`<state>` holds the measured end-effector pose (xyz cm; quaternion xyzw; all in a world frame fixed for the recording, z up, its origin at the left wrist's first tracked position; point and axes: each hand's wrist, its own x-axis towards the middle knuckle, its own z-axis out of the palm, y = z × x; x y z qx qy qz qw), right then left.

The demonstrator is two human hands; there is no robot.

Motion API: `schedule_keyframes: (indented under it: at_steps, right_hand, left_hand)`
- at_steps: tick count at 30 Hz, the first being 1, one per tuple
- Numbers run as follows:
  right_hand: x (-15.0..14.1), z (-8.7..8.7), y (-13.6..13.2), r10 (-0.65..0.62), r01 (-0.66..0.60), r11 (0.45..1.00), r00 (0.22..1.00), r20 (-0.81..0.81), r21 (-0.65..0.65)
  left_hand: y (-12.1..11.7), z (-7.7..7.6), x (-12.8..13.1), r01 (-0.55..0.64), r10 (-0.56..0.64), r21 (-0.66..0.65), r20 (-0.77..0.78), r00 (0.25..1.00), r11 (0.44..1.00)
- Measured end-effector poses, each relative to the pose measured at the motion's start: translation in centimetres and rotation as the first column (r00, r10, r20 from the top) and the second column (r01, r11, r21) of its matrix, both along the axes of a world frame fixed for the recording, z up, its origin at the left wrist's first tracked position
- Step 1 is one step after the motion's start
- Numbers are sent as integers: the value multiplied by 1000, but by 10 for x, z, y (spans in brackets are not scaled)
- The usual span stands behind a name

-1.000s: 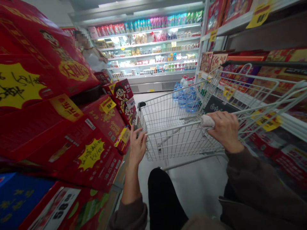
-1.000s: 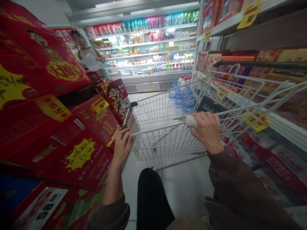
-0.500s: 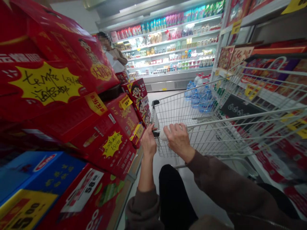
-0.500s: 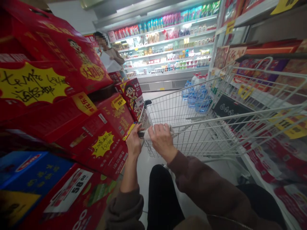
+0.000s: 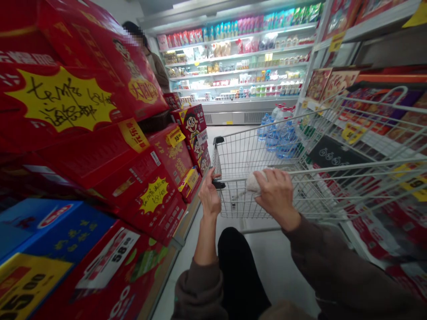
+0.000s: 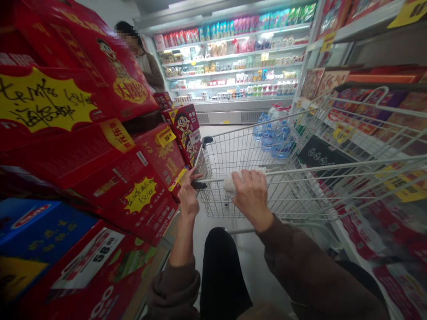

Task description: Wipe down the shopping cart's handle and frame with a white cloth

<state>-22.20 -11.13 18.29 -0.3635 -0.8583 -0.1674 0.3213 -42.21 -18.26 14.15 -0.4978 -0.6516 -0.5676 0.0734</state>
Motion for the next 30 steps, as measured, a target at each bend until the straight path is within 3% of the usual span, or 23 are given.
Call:
schedule_keyframes:
  at_steps: [5, 8, 12, 18, 22, 24, 27, 30]
  right_hand:
    - [-87, -4, -24, 180, -180, 983, 983, 17, -21]
    - [-102, -5, -29, 224, -224, 974, 974, 9, -21]
    - [-64, -5, -19, 207, -207, 978, 978, 3, -29]
    - [35, -8, 15, -87, 86, 996, 990, -109, -10]
    - [46, -18, 17, -141, 144, 990, 972, -188, 0]
    - [29, -24, 6, -86, 95, 995, 967, -240, 23]
    - [-13, -29, -14, 124, -93, 985, 967, -223, 144]
    - [-55, -31, -26, 374, -347, 892, 927, -40, 288]
  left_hand:
    - [-2, 0, -10, 82, -84, 28, 68, 994, 996]
    - [-3, 1, -16, 80, -80, 9, 75, 994, 997]
    - [-6, 5, -15, 84, -82, -46, 47, 996, 995]
    - [-7, 5, -8, 64, -61, -71, 40, 997, 995]
    - [-5, 1, -8, 100, -98, -26, 78, 992, 995]
    - [-4, -2, -10, 140, -140, 3, 126, 982, 990]
    - [-4, -5, -14, 204, -207, 38, 185, 961, 978]
    - [-6, -7, -18, 231, -242, 73, 211, 947, 970]
